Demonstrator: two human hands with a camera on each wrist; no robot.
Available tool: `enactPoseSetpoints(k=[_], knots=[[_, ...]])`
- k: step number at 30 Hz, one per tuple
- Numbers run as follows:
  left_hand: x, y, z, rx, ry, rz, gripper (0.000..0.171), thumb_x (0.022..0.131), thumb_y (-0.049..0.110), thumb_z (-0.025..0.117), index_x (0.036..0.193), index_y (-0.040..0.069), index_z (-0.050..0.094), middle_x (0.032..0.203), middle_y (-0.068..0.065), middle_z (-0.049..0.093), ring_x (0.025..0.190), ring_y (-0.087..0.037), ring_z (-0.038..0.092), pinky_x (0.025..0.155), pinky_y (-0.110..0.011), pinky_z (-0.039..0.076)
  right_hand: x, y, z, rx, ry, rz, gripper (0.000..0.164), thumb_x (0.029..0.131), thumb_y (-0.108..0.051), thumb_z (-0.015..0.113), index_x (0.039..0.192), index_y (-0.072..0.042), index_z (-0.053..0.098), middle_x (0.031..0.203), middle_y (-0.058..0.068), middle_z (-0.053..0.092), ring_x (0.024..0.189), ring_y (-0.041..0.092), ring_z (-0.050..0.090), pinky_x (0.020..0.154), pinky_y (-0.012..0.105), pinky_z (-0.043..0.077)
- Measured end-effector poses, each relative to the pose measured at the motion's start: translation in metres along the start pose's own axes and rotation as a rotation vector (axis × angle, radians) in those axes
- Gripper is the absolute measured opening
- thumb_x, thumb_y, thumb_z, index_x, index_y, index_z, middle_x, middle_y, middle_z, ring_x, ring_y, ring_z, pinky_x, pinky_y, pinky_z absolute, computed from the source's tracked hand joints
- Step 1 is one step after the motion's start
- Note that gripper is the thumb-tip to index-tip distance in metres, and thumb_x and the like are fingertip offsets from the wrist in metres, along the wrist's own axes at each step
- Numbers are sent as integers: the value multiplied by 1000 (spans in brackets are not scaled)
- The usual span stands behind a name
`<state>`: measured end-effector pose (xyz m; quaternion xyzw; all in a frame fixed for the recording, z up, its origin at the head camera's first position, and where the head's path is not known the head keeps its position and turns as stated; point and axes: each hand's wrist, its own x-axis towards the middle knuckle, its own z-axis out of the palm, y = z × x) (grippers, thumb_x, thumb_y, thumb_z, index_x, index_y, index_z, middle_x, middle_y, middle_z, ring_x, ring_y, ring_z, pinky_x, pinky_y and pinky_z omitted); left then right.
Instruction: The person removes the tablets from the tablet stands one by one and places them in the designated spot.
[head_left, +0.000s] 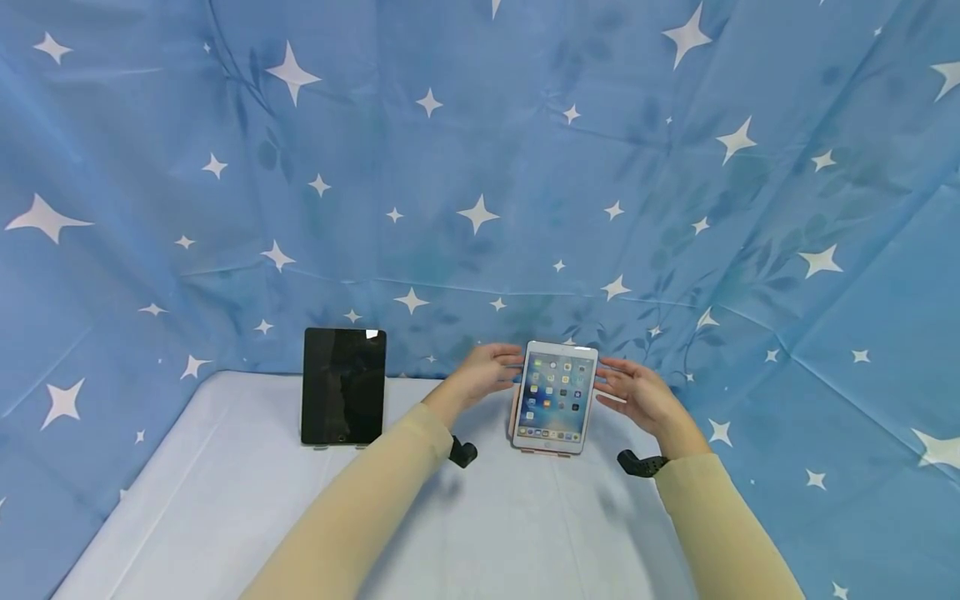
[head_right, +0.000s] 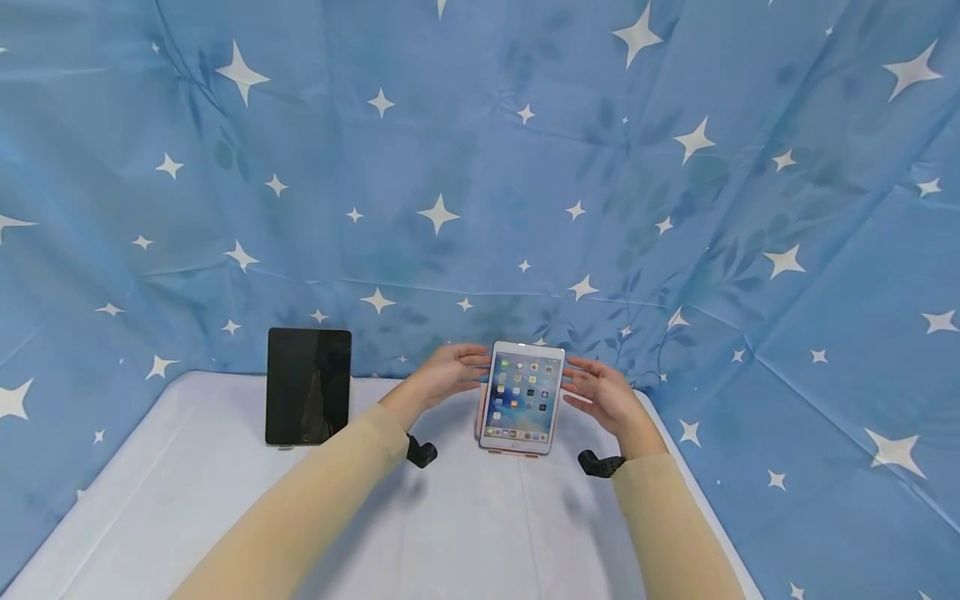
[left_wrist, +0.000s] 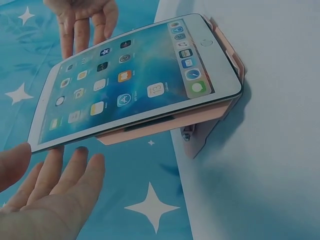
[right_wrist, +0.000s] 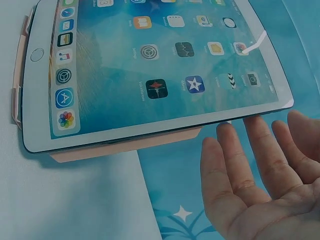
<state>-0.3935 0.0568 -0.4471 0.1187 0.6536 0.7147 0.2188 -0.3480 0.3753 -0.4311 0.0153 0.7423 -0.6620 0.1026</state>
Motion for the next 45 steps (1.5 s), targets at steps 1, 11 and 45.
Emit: enactPoseSetpoints(k=[1,11,45], knots=[[1,0,1,-1,9,1,55,107,-3,55,160,12,51,163,-13,54,152,-34,52,124,-49,49,0,0,0,-3,-2,-3,64,114,-12,52,170,-4,23,173,26,28,130,19,63,129,56,39],[7,-1,6,-33,66,17,53,105,-4,60,156,12,56,154,-18,61,144,-35,60,116,-43,56,3,-1,1,15,24,-4,62,112,-3,51,169,-3,27,168,27,36,118,11,69,125,47,47],[7,-5,30,-46,285,38,16,96,10,82,111,15,82,112,-5,77,98,-20,77,91,-44,68,1,-1,10,164,229,70,12,99,-12,80,96,-24,79,92,-10,79,87,12,76,84,36,68]])
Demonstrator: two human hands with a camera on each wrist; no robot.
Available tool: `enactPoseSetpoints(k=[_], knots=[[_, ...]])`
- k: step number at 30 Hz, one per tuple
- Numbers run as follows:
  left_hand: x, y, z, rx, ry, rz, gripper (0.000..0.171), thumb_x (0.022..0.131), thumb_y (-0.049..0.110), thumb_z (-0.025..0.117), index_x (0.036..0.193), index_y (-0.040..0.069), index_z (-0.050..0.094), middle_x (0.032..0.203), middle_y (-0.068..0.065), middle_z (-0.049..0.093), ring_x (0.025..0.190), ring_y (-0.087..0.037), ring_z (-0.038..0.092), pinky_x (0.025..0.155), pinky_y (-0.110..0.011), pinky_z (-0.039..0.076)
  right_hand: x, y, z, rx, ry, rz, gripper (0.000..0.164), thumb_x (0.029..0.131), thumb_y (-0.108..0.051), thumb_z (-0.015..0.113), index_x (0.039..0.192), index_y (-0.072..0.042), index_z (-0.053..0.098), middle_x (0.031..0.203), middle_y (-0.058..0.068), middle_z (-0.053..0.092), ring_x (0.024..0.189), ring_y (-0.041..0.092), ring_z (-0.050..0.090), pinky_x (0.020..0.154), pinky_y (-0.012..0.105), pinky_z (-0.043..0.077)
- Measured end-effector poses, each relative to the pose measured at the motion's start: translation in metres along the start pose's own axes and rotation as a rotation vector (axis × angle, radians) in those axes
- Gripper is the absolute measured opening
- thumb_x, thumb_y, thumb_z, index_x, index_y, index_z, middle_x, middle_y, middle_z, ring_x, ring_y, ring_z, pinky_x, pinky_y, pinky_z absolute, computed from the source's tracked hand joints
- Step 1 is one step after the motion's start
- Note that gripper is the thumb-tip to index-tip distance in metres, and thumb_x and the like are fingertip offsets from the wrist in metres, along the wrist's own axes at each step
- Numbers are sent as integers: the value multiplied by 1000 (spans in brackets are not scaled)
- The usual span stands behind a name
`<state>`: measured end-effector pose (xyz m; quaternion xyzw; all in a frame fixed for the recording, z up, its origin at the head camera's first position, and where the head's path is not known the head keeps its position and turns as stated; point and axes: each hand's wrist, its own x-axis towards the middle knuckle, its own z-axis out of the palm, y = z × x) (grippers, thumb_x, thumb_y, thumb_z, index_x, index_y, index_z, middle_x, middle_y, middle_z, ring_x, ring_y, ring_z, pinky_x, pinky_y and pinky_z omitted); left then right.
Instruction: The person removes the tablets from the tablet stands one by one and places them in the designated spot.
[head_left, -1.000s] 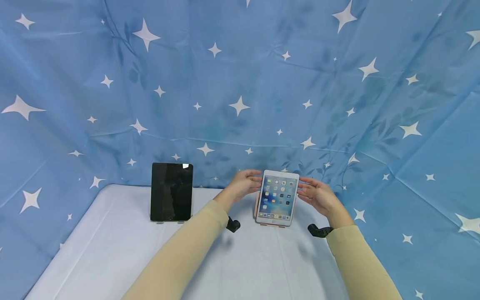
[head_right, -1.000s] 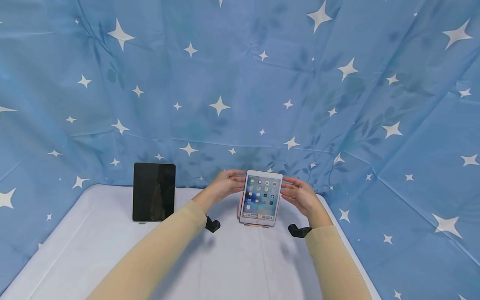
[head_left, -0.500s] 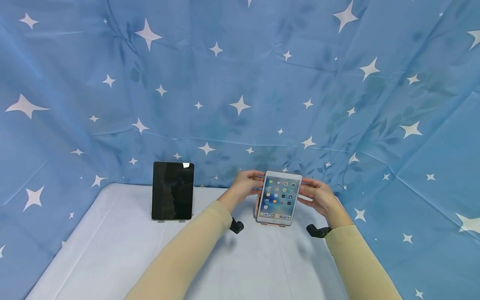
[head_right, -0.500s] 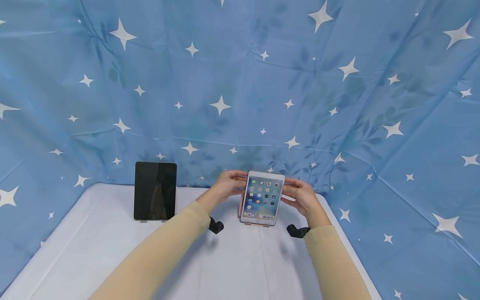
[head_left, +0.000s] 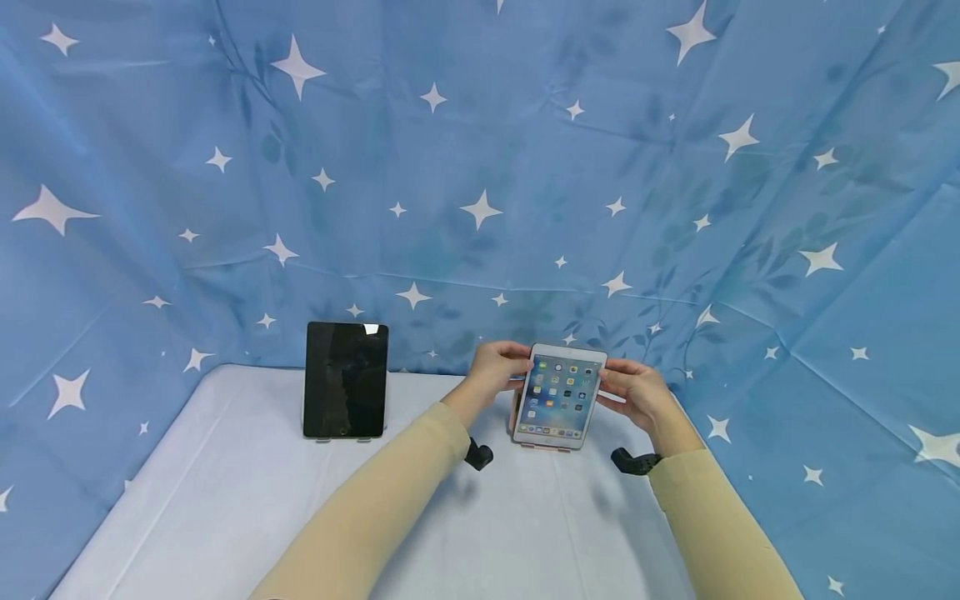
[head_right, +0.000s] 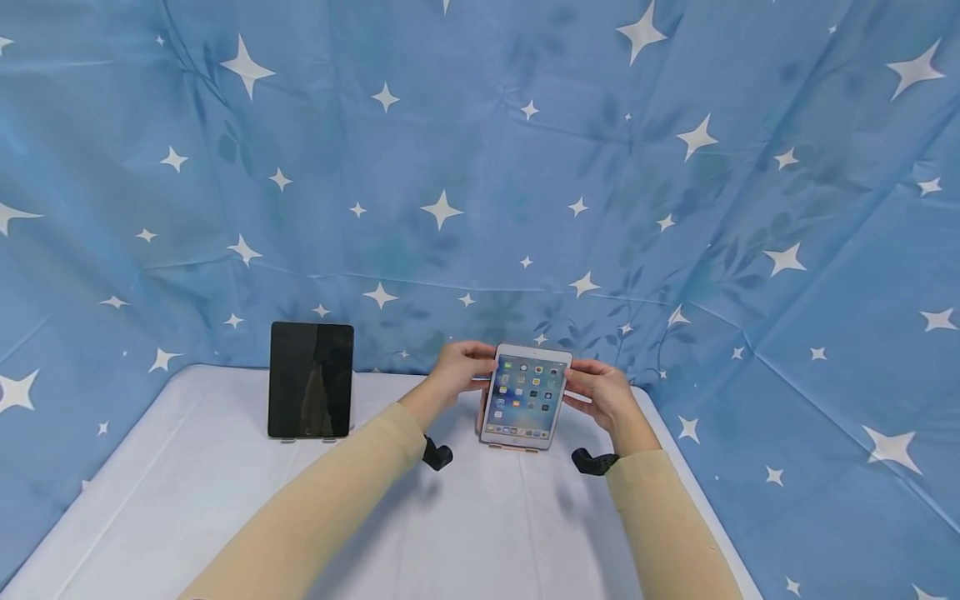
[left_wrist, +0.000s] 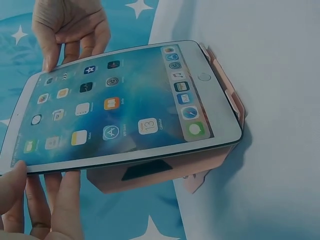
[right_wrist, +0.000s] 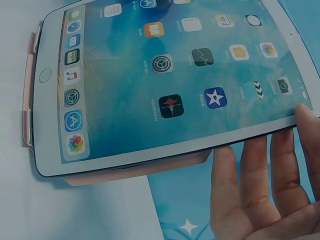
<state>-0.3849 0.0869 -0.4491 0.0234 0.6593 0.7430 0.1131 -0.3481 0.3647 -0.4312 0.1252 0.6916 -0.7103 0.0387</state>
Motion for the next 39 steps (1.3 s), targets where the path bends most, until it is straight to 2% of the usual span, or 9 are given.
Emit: enactPoseSetpoints(k=[5,12,20,31,39], knots=[[-4,4,3,5,28,-17,15,96,9,82,109,16,82,110,-5,76,97,-20,77,93,-46,67,-3,-2,0,-12,-4,-8,9,98,-13,81,101,-22,81,93,-10,79,89,13,77,87,39,69],[-8,10,5,-2,29,-29,16,95,8,82,108,16,83,109,-5,76,98,-20,78,93,-47,67,-8,-5,-2,-3,-7,-10,14,99,-12,79,95,-25,80,92,-10,79,89,12,77,90,39,69],[-13,14,3,-3,24,-15,16,96,10,81,111,17,82,111,-6,75,100,-22,77,91,-46,68,-11,-7,0,5,-1,-23,12,99,-13,80,96,-25,81,92,-10,79,87,12,77,81,36,69],[-15,11,-4,-1,-7,-40,18,97,11,81,114,17,81,113,-7,76,98,-23,77,83,-38,70,-16,-2,2,4,-12,-24,13,99,-13,80,95,-25,83,92,-9,80,84,13,78,77,35,70],[-18,8,-9,-30,-22,-63,20,96,9,82,115,15,81,110,-9,75,96,-24,79,81,-39,70,-20,3,5,-26,-7,-33,8,98,-17,81,100,-24,82,94,-9,79,83,13,77,76,33,69]])
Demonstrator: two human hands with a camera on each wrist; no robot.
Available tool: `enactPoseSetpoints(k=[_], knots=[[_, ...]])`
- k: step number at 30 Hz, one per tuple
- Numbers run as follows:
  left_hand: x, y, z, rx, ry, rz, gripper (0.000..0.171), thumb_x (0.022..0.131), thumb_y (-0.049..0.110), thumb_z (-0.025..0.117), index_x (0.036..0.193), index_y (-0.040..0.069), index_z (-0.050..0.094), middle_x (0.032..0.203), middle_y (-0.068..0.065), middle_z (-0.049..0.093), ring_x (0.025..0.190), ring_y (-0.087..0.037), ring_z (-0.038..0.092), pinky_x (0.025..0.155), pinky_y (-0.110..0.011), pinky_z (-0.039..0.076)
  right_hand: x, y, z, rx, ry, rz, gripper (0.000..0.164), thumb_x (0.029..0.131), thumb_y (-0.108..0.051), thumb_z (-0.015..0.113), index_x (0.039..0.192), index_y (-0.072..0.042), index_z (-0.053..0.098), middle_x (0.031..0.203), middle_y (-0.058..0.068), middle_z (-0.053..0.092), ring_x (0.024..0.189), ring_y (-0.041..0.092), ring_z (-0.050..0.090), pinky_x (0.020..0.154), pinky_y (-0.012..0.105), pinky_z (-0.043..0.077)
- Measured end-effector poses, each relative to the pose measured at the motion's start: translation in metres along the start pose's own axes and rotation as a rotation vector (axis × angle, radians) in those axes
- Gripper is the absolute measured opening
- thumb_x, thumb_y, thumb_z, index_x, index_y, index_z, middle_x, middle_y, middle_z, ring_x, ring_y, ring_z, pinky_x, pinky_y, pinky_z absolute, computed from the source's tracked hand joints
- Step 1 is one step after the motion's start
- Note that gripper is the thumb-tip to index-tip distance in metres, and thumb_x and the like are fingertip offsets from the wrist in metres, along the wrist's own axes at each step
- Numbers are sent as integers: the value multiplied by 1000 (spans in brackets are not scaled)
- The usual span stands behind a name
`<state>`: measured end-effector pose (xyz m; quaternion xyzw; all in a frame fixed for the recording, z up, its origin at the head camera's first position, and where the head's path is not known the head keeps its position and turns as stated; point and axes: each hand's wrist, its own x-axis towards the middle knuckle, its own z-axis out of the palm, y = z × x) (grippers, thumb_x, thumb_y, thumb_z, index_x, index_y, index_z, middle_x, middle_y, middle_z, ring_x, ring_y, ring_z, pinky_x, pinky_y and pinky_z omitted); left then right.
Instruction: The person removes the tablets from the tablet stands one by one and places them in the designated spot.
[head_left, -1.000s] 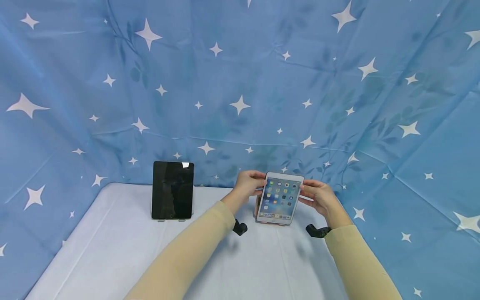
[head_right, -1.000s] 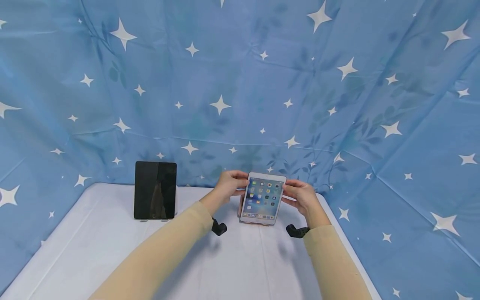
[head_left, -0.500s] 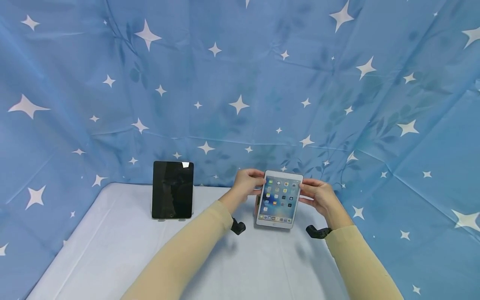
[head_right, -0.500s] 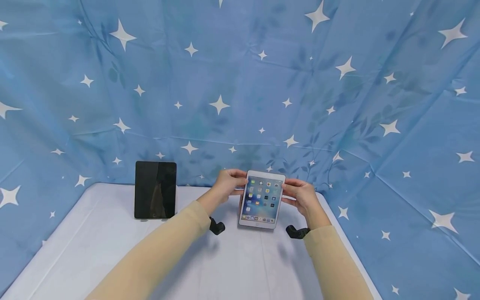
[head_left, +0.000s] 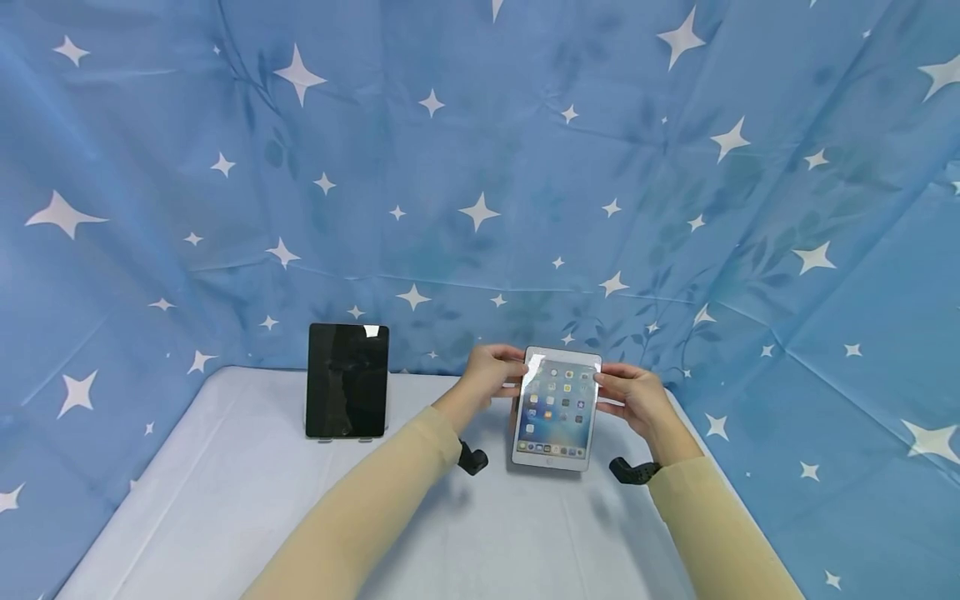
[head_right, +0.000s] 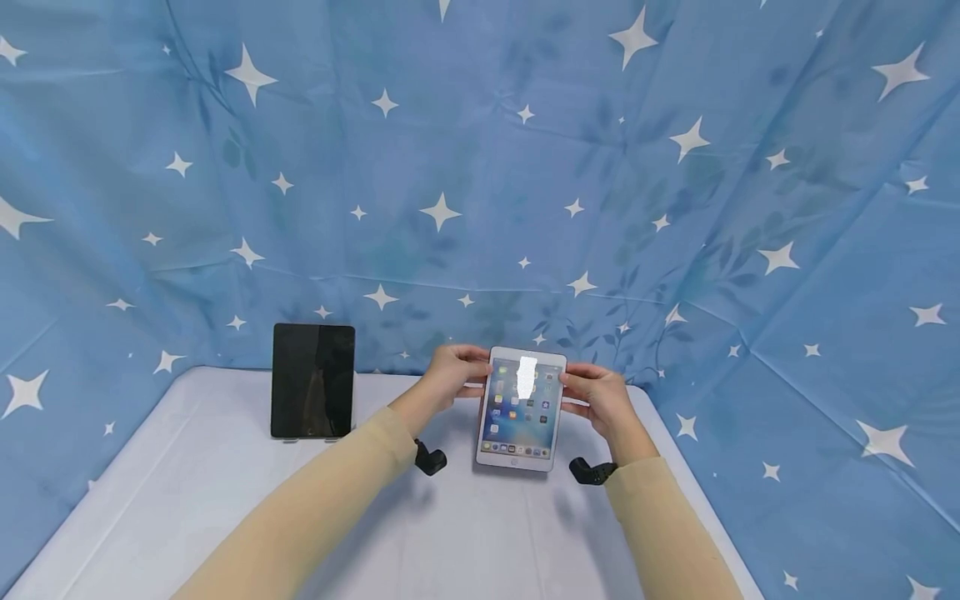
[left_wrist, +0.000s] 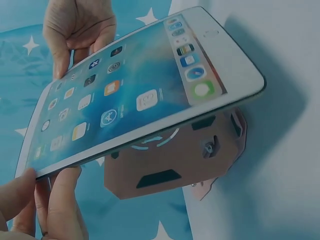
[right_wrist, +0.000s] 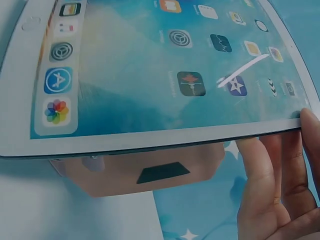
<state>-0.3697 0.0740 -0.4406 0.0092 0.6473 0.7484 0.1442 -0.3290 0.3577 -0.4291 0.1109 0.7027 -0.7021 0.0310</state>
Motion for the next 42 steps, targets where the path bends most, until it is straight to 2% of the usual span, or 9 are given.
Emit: enactPoseSetpoints(k=[7,17,23,27,33,42], knots=[[-3,-5,-3,-4,-8,-23,22,95,8,82,116,14,80,107,-9,77,93,-23,79,76,-36,70,-3,6,2,-20,-4,-6,6,99,-19,81,102,-24,82,94,-9,80,83,13,77,75,32,69],[-11,-13,-8,-20,-15,-49,24,97,9,80,120,13,78,110,-10,78,91,-19,78,83,-40,69,-8,16,6,-40,-14,-10,8,100,-18,79,106,-23,82,93,-10,79,81,12,75,72,30,68],[-15,-19,-11,-31,-24,-62,23,96,8,80,119,11,78,110,-10,79,89,-19,79,76,-37,70,-10,22,8,-46,6,7,7,100,-17,79,106,-21,82,92,-8,80,79,13,75,70,31,68],[-16,-22,-11,-35,-21,-63,23,95,9,81,118,11,78,110,-10,79,90,-19,79,72,-34,69,-11,25,9,-57,10,18,10,101,-18,78,111,-18,81,92,-7,79,79,13,75,70,31,68],[-19,-29,-12,-37,-13,-76,23,95,8,80,118,11,78,108,-10,79,89,-20,79,75,-36,70,-14,31,10,-82,19,34,18,102,-18,77,119,-14,79,94,-7,78,81,14,74,72,30,68],[-25,-37,-13,-40,8,-92,24,95,6,81,118,10,77,106,-12,79,88,-20,79,74,-36,70,-17,39,13,-89,30,49,14,102,-18,76,115,-17,80,93,-8,79,79,14,73,70,28,67]])
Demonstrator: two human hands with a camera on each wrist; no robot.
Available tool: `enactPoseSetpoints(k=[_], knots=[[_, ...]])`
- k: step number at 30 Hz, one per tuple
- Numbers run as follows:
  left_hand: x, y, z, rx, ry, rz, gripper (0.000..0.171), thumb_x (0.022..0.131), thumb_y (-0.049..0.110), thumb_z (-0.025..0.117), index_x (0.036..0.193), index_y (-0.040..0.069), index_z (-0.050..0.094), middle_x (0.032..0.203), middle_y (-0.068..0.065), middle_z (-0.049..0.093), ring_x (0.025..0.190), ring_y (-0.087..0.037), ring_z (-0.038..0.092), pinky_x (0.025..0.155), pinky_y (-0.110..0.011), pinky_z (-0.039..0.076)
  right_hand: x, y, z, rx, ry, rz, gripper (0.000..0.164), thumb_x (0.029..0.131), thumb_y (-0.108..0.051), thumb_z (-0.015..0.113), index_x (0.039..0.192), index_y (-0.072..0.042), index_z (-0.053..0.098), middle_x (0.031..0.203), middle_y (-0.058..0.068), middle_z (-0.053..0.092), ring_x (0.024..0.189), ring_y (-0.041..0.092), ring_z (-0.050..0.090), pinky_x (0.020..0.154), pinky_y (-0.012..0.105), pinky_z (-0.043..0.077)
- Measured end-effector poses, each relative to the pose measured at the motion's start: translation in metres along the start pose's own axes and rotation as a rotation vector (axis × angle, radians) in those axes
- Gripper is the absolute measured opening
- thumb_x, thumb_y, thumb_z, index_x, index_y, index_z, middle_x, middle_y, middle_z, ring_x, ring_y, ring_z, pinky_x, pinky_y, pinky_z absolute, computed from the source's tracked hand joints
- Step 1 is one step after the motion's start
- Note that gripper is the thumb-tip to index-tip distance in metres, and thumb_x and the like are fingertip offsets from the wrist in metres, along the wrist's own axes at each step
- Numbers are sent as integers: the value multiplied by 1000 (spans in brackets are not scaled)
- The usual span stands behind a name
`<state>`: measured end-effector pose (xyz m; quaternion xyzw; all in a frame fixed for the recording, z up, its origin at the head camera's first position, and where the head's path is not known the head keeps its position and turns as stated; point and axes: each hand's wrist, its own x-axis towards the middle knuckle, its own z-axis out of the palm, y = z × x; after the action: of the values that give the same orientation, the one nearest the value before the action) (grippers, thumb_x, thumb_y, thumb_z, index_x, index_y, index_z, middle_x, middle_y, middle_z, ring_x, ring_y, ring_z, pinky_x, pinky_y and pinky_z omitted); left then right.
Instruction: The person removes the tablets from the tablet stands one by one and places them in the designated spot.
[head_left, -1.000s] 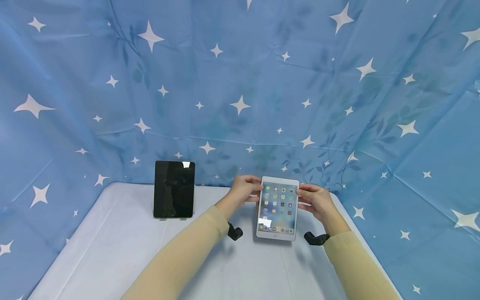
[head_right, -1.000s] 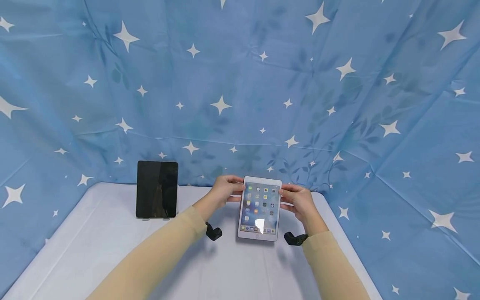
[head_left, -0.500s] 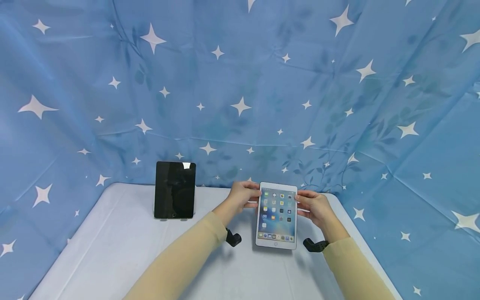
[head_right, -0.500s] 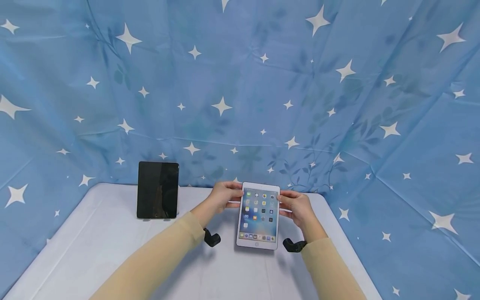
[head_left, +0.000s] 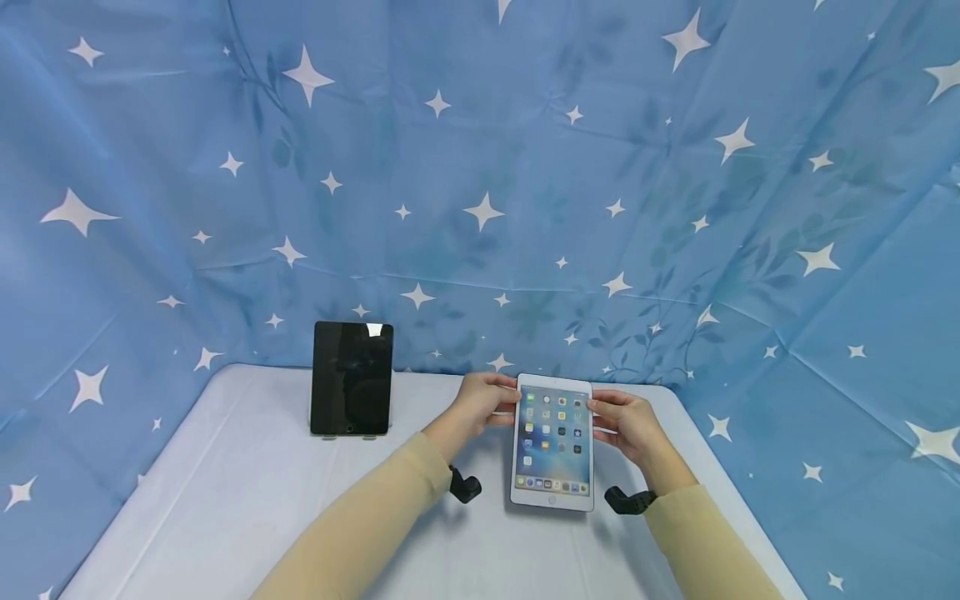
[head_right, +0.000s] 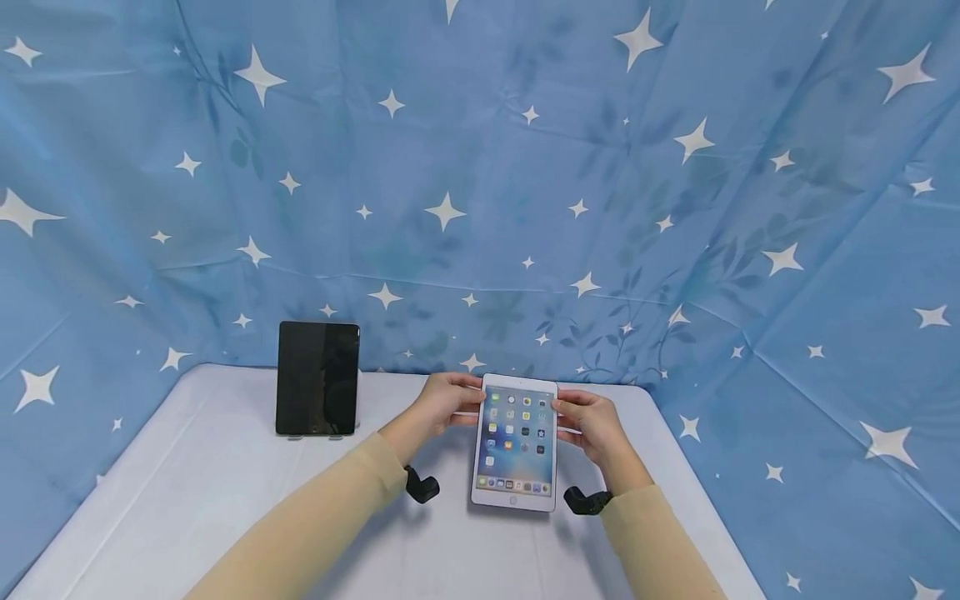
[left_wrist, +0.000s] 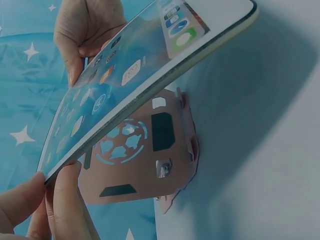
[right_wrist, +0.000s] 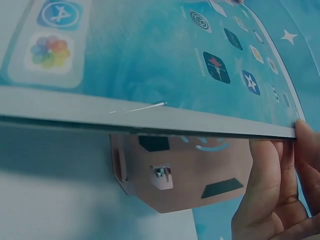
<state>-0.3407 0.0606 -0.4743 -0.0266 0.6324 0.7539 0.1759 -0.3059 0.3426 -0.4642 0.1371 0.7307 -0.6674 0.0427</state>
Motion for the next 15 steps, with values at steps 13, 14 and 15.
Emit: enactPoseSetpoints(k=[13,14,15], knots=[[-3,-14,-5,-15,2,-18,20,91,3,82,111,6,78,97,-11,79,78,-17,76,69,-34,69,-5,13,7,-2,0,51,20,100,-19,79,120,-14,78,93,-6,79,78,14,73,68,28,66],[-3,-14,-6,-18,2,-21,20,91,2,81,111,6,78,96,-11,79,78,-17,76,69,-34,69,-6,14,7,1,-1,53,20,100,-18,79,120,-13,78,93,-5,79,78,15,73,68,28,66],[-4,-15,-6,-18,4,-22,20,91,2,81,111,6,78,96,-11,79,77,-17,76,69,-34,69,-6,15,7,2,-1,59,20,100,-18,79,120,-13,78,93,-5,79,78,14,73,68,28,66]])
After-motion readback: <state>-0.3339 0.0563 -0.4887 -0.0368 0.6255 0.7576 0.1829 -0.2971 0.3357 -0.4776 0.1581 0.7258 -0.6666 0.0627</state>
